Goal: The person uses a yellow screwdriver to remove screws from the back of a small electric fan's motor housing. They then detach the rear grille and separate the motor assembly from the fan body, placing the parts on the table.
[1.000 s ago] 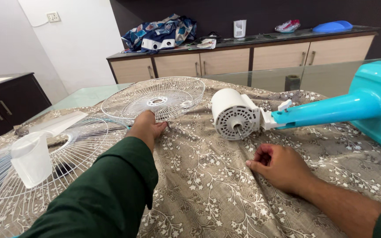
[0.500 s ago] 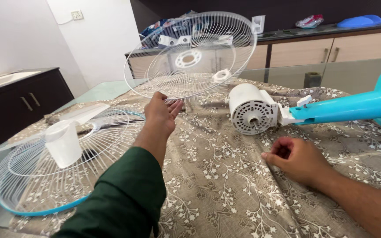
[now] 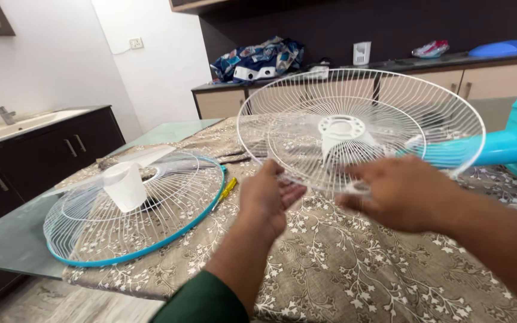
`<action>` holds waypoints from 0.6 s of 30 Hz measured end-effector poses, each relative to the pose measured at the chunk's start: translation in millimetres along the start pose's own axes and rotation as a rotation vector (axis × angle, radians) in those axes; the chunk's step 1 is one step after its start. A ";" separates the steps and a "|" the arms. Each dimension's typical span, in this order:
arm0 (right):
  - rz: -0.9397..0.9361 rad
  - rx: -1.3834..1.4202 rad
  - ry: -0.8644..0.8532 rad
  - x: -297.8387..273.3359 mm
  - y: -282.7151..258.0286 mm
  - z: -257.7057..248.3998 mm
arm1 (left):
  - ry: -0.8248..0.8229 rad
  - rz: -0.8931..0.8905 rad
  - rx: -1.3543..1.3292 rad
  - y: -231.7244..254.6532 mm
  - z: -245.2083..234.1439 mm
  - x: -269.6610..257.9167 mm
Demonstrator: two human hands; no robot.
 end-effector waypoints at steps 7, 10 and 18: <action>0.267 0.035 -0.317 -28.9 1.5 12.2 | 0.036 0.106 -0.034 -13.0 -3.2 -18.4; 0.258 0.297 -0.005 -35.4 11.9 -3.2 | 0.085 0.093 -0.066 -23.9 -7.8 -18.4; 0.476 0.347 0.924 -98.8 116.0 -98.6 | 0.226 0.119 -0.178 -31.1 -34.9 -0.8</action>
Point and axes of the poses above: each hand's wrist, its own x-axis towards the middle knuckle, its own z-axis out of the palm, y = z × x, the point moved 6 cm from there along x, towards the middle knuckle, and after that the axes turned 14 degrees about z, right-handed, at the moved point
